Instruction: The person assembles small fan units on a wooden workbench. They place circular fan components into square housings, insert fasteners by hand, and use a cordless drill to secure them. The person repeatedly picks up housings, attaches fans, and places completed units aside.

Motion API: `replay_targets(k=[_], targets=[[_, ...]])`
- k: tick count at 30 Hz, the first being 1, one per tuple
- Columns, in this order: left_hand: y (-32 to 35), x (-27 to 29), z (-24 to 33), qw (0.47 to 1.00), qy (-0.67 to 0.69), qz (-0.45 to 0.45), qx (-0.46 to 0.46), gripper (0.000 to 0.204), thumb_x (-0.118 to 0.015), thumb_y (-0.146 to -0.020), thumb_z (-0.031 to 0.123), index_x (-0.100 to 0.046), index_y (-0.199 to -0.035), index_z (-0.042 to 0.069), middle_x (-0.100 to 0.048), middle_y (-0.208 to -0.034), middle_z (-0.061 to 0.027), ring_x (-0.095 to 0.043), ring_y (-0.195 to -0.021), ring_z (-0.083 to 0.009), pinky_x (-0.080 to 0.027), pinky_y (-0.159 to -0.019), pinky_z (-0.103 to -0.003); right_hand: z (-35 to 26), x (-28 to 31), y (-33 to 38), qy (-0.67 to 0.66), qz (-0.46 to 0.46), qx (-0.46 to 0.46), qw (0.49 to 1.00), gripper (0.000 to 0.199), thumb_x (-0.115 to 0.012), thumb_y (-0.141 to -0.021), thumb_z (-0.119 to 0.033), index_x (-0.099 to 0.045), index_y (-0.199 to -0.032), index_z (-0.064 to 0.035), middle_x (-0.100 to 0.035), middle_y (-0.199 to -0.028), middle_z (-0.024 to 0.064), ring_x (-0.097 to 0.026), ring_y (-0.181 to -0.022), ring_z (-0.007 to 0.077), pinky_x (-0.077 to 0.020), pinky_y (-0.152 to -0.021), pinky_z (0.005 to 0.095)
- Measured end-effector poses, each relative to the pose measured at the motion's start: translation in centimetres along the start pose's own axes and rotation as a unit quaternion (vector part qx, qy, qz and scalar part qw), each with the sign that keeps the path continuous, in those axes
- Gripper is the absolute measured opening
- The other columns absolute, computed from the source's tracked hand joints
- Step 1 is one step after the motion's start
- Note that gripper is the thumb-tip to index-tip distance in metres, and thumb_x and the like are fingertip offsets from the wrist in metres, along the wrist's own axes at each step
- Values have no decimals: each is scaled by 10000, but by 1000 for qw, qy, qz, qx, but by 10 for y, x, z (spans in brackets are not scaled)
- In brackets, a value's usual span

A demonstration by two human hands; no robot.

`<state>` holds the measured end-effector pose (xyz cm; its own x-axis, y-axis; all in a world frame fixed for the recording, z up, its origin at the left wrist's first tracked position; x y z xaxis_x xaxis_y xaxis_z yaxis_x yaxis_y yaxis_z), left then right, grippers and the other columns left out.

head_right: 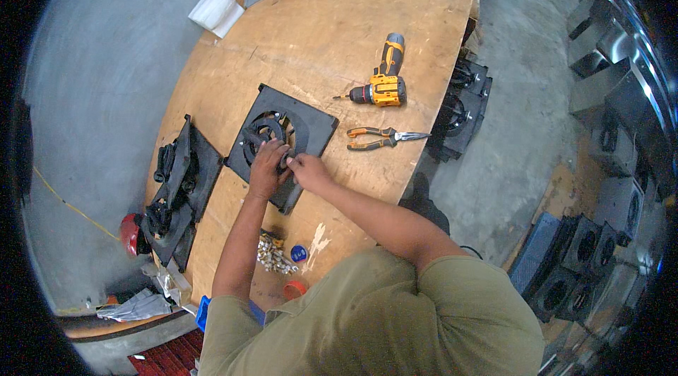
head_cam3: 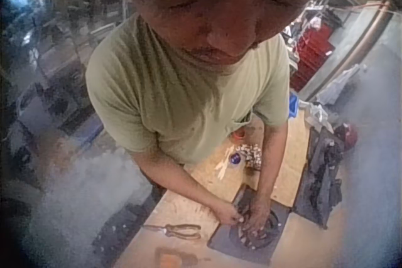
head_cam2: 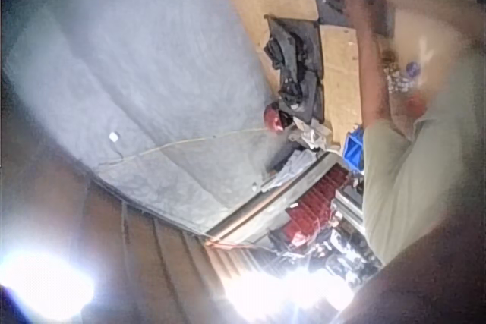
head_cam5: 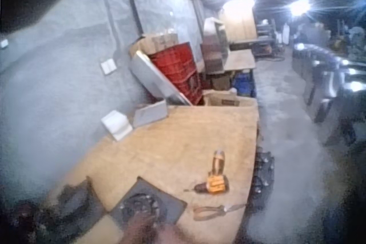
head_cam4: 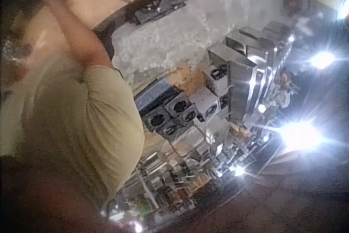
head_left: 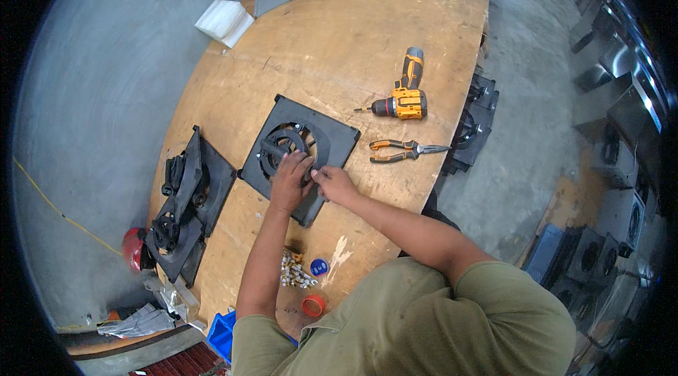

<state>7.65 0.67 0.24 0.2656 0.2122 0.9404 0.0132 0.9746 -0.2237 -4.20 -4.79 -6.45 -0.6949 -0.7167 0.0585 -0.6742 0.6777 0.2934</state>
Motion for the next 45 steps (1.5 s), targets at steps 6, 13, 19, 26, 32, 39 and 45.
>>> replay_targets(k=[6, 13, 19, 26, 32, 39, 45], targets=[[-5, -1, -2, 1000, -19, -6, 2, 575, -777, -689, 122, -584, -1231, 128, -567, -1289, -126, -504, -1271, -347, -345, -1120, -516, -19, 12, 3, 185, 73, 128, 972, 312, -590, -934, -326, -607, -925, -14, -658, -779, 235, -648, -783, 435, -507, -693, 520], [-5, -1, -2, 1000, -17, 11, -12, 580, -780, -688, 124, -583, -1233, 123, -575, -1283, -127, -508, -1272, -344, -354, -1117, -512, -21, 11, 2, 257, 56, 131, 956, 371, -554, -945, -366, -624, -922, -2, -654, -794, 251, -641, -789, 446, -506, -717, 527], [-4, -3, -4, 999, -24, 24, -25, 580, -785, -684, 122, -584, -1227, 116, -574, -1289, -125, -512, -1271, -344, -366, -1108, -516, -19, 10, 0, 150, 56, 126, 979, 361, -560, -942, -347, -642, -918, 4, -655, -817, 257, -638, -800, 454, -504, -718, 531], [-4, -3, -3, 999, -20, 20, -18, 633, -800, -647, 97, -568, -1236, 113, -572, -1303, -129, -500, -1288, -353, -353, -1118, -523, -24, 12, 6, 266, 69, 154, 949, 280, -595, -917, -300, -620, -988, -30, -677, -854, 189, -659, -814, 401, -517, -718, 506], [-4, -1, -1, 999, -24, 20, -16, 610, -798, -655, 116, -582, -1225, 111, -571, -1303, -132, -508, -1280, -347, -364, -1110, -515, -28, 13, 7, 389, 107, 286, 869, 207, -617, -880, -276, -610, -947, -80, -668, -811, 119, -670, -777, 330, -510, -676, 478], [-4, -2, -3, 1000, -14, 10, -10, 642, -802, -627, 81, -572, -1227, 106, -567, -1320, -136, -499, -1292, -362, -350, -1119, -524, -18, 11, 3, 370, 106, 269, 883, 270, -557, -926, -315, -643, -849, -71, -676, -746, 141, -664, -715, 330, -491, -666, 471], [-4, -2, -4, 999, 8, 30, -19, 640, -810, -631, 96, -580, -1228, 111, -579, -1307, -137, -498, -1294, -363, -356, -1113, -520, 8, -6, -17, -53, -9, -54, 997, 468, -466, -985, -421, -644, -804, -28, -654, -684, 163, -660, -686, 335, -502, -618, 453]])
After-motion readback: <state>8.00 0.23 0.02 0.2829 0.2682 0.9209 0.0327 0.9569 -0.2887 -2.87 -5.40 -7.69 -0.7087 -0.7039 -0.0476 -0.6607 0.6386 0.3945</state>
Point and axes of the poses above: each hand's wrist, its own y-axis away from the middle knuckle, its own x-axis out of the back of the hand, z = x × y, the point moved 4 cm from there along -y, towards the middle knuckle
